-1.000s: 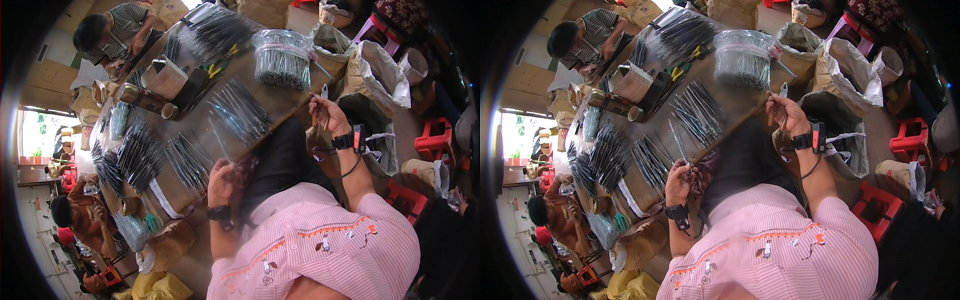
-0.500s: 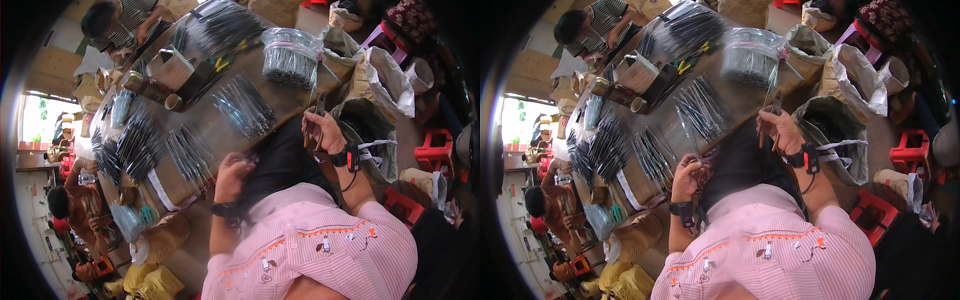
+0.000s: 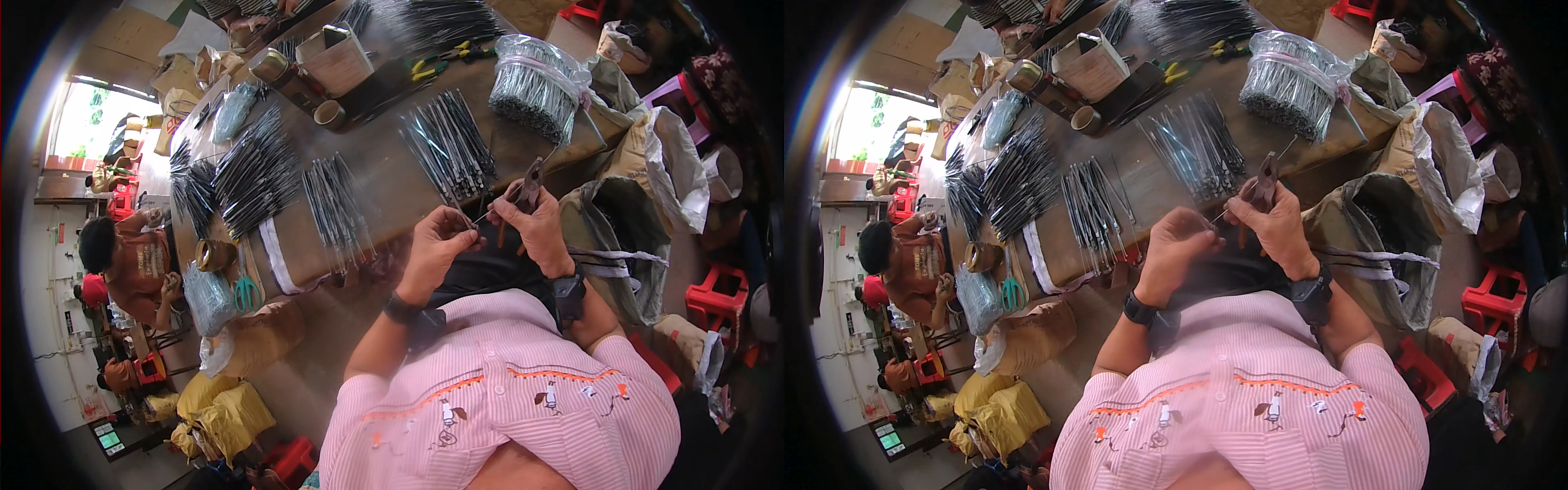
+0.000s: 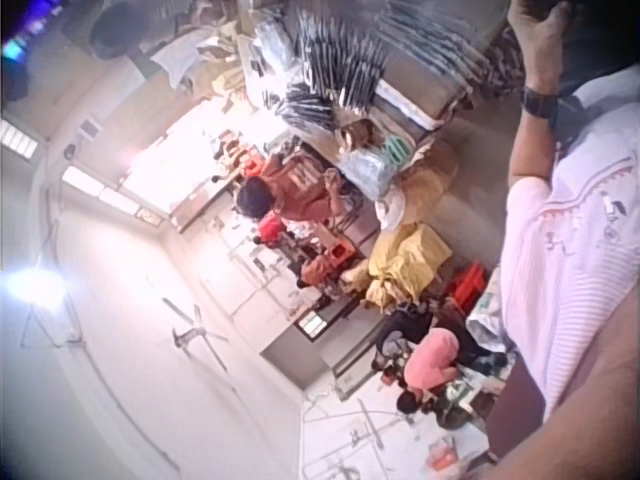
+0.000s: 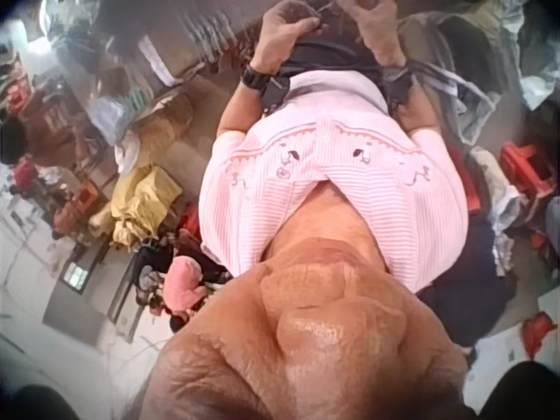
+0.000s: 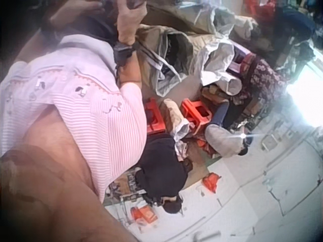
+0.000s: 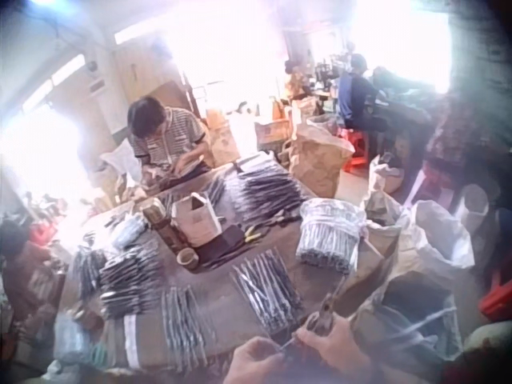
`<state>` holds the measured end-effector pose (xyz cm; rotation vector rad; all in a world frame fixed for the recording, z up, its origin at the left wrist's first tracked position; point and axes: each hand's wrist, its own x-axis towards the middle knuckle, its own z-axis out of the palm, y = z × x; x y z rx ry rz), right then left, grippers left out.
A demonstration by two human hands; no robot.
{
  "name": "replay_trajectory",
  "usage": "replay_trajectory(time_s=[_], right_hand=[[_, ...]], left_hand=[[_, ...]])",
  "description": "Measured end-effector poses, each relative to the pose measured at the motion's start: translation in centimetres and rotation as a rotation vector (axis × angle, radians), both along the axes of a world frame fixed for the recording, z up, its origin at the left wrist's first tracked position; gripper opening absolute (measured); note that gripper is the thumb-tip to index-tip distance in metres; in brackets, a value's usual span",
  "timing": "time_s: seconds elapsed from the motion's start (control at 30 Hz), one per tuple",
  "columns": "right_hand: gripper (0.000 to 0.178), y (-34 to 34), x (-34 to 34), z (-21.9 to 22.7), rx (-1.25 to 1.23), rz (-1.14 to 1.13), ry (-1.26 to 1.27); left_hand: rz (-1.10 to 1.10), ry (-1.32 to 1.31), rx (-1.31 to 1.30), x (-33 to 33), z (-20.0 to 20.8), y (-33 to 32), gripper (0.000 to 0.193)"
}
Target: The person repeatedly picks up thin metal rods from a table, uses pliers to cut each rod, and places the cut pieces back on the table. The action is performed one at a time in a repetitive cycle.
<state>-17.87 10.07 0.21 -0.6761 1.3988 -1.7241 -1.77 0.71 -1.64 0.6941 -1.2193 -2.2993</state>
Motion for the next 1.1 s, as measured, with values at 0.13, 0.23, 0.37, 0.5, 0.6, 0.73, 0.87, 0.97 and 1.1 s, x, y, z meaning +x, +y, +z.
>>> replay_trajectory(time_s=[0.13,0.23,0.37,0.5,0.6,0.73,0.87,0.97,1.1], right_hand=[[0.015,0.3,0.4,-0.8,0.026,0.085,0.029],[0.017,0.2,1.1,-1.2,0.046,0.137,0.017],[0.017,-0.6,1.2,-0.8,-0.052,-0.023,0.023],[0.017,-1.2,-0.4,-0.3,-0.101,-0.134,-0.049],[0.02,-1.0,-0.9,-0.3,-0.038,-0.021,-0.056],[0.024,-0.5,-1.0,-0.4,0.07,0.128,-0.181],[0.025,0.0,-1.7,-0.3,0.103,0.218,-0.229],[0.021,-0.1,-2.0,-0.5,0.094,0.219,-0.288],[0.02,-0.5,-1.7,-1.0,0.097,0.197,-0.271]], left_hand=[[0.023,0.023,-0.026,0.2,-0.1,-0.1,0.014],[0.034,-0.018,-0.055,0.2,-0.2,-0.1,0.014],[0.046,-0.092,-0.04,0.7,-0.2,-0.3,0.015],[-0.01,-0.138,-0.09,1.4,-0.2,-0.2,0.021],[-0.1,-0.131,-0.105,1.1,0.0,0.4,0.027],[-0.241,-0.149,-0.054,0.6,1.1,0.9,0.028],[-0.328,-0.168,0.036,0.6,2.3,0.8,0.034],[-0.348,-0.114,0.031,0.6,2.8,0.7,0.035],[-0.264,0.011,0.157,0.4,2.9,1.1,0.032]])
